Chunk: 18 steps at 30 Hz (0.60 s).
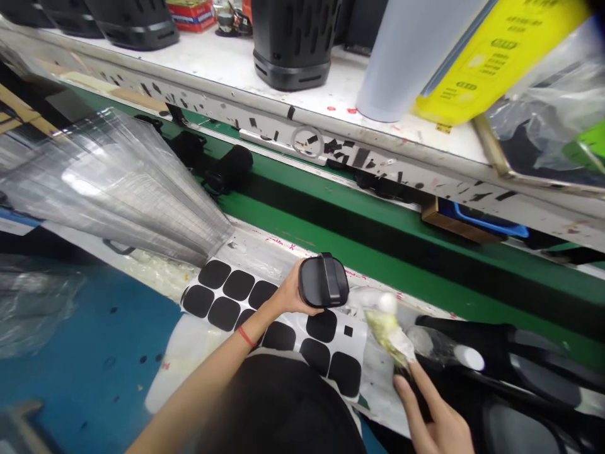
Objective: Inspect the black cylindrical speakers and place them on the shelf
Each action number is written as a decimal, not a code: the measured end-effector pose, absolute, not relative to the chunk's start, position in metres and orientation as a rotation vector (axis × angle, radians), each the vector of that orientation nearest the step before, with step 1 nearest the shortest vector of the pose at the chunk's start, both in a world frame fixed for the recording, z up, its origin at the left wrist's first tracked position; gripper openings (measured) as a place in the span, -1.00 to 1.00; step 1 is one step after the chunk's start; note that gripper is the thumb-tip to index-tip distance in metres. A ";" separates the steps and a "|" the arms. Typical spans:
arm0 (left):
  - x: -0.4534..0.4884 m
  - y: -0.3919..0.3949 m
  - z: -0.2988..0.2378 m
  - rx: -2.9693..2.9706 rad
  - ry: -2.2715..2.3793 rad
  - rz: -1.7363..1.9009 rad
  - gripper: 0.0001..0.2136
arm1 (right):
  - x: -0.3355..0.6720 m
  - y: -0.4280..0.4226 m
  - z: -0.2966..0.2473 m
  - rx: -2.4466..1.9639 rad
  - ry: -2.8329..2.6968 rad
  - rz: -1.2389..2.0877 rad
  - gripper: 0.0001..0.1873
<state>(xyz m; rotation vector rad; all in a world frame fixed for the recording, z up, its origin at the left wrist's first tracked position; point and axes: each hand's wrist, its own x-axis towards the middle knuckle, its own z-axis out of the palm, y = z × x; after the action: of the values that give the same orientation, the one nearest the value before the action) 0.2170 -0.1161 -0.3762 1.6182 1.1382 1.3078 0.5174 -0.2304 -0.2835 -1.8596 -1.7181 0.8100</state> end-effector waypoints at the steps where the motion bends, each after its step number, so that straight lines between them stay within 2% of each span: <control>1: 0.217 -0.115 -0.377 1.594 1.152 1.311 -0.21 | 0.518 -0.232 -0.286 -1.941 -1.519 0.875 -0.37; 4: 0.219 -0.110 -0.373 1.490 1.236 1.350 -0.30 | 0.515 -0.234 -0.306 -1.987 -1.143 1.052 -0.31; 10: 0.223 -0.111 -0.320 1.246 1.299 1.393 -0.11 | 0.491 -0.238 -0.391 -1.861 -0.978 1.270 -0.35; 14: 0.230 -0.131 -0.270 1.066 1.181 1.414 -0.25 | 0.504 -0.233 -0.445 -1.857 -0.987 1.222 -0.21; 18: 0.237 -0.150 -0.232 0.880 1.024 1.444 -0.35 | 0.535 -0.212 -0.463 -2.019 -0.991 1.102 -0.02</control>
<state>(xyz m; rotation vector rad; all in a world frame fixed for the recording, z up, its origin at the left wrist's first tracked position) 0.2368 -0.1503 -0.2320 0.8801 1.0240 1.4441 0.5354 -0.2120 -0.4629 -2.0192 -0.9912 1.1025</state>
